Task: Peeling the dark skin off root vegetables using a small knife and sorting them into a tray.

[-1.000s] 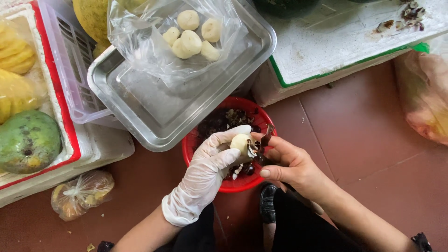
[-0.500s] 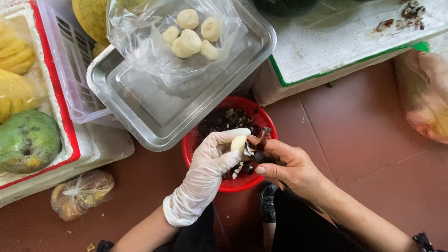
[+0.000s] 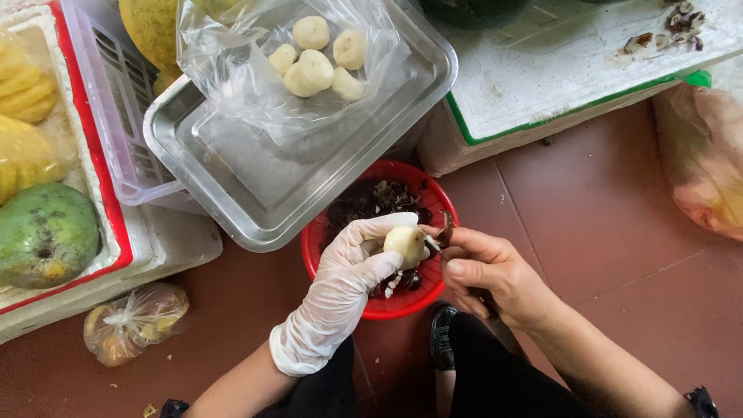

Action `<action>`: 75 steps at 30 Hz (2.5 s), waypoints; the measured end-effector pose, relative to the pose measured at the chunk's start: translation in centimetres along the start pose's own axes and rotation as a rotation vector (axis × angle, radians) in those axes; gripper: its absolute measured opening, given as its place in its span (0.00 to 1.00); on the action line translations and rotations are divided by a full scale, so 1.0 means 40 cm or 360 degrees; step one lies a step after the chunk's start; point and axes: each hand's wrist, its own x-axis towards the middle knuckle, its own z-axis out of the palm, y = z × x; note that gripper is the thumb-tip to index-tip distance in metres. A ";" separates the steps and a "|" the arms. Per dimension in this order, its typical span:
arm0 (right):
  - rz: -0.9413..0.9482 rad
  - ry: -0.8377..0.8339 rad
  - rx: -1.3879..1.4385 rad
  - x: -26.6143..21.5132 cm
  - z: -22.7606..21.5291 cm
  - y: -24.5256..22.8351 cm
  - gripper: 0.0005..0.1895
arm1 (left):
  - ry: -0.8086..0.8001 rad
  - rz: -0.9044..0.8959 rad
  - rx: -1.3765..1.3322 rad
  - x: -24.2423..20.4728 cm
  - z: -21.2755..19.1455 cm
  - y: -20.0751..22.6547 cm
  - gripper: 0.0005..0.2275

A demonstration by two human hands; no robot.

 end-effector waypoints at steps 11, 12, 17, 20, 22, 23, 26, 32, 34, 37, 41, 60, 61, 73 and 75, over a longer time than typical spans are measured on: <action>0.0095 0.0038 -0.0303 0.000 0.051 -0.020 0.33 | 0.0199 0.0099 0.0093 -0.025 0.043 0.030 0.24; 0.0096 0.0039 -0.0303 -0.001 0.049 -0.026 0.33 | 0.0199 0.0097 0.0092 -0.026 0.040 0.031 0.24; 0.0227 -0.0134 -0.0395 0.001 0.040 -0.054 0.37 | 0.0008 0.0117 0.0161 -0.047 0.061 0.072 0.16; -0.0033 0.0065 -0.0475 0.006 0.052 -0.018 0.27 | -0.0033 0.0164 0.0172 -0.048 0.056 0.068 0.17; 0.0196 0.0094 -0.0388 -0.004 0.053 -0.040 0.31 | -0.0066 0.0201 0.0179 -0.047 0.046 0.057 0.18; 0.0425 0.0125 -0.0300 -0.009 0.054 -0.051 0.34 | -0.0099 0.0238 0.0187 -0.046 0.041 0.050 0.19; -0.0065 0.0167 -0.0677 0.006 0.075 -0.052 0.25 | -0.0096 0.0229 0.0181 -0.043 0.030 0.036 0.19; 0.0086 0.0126 -0.0141 -0.015 0.003 -0.007 0.24 | -0.0069 0.0120 0.0023 -0.009 -0.011 -0.007 0.22; 0.0109 0.0066 0.0040 -0.006 -0.011 -0.022 0.25 | -0.0055 0.0051 -0.0091 -0.002 -0.014 -0.011 0.23; 0.0170 0.0066 0.0202 0.006 -0.042 -0.035 0.24 | -0.0016 0.0001 -0.0333 -0.011 -0.003 -0.003 0.25; 0.0428 0.0291 -0.0072 0.015 -0.086 0.032 0.19 | 0.0002 -0.0010 -0.0642 -0.029 0.004 0.014 0.24; 0.1080 -0.0066 -0.1933 0.048 -0.055 0.158 0.53 | -0.0418 -0.0301 -0.0855 -0.117 -0.025 0.093 0.24; 0.1124 -0.0072 -0.1885 0.058 -0.070 0.176 0.49 | -0.0375 -0.0277 -0.0790 -0.124 -0.025 0.096 0.21; 0.1214 0.0226 -0.1331 0.039 0.027 0.126 0.47 | -0.0282 0.0732 0.0617 -0.077 0.085 0.436 0.20; 0.1218 0.0233 -0.1294 0.041 0.019 0.133 0.46 | -0.0094 0.0922 0.1064 -0.014 0.104 0.478 0.22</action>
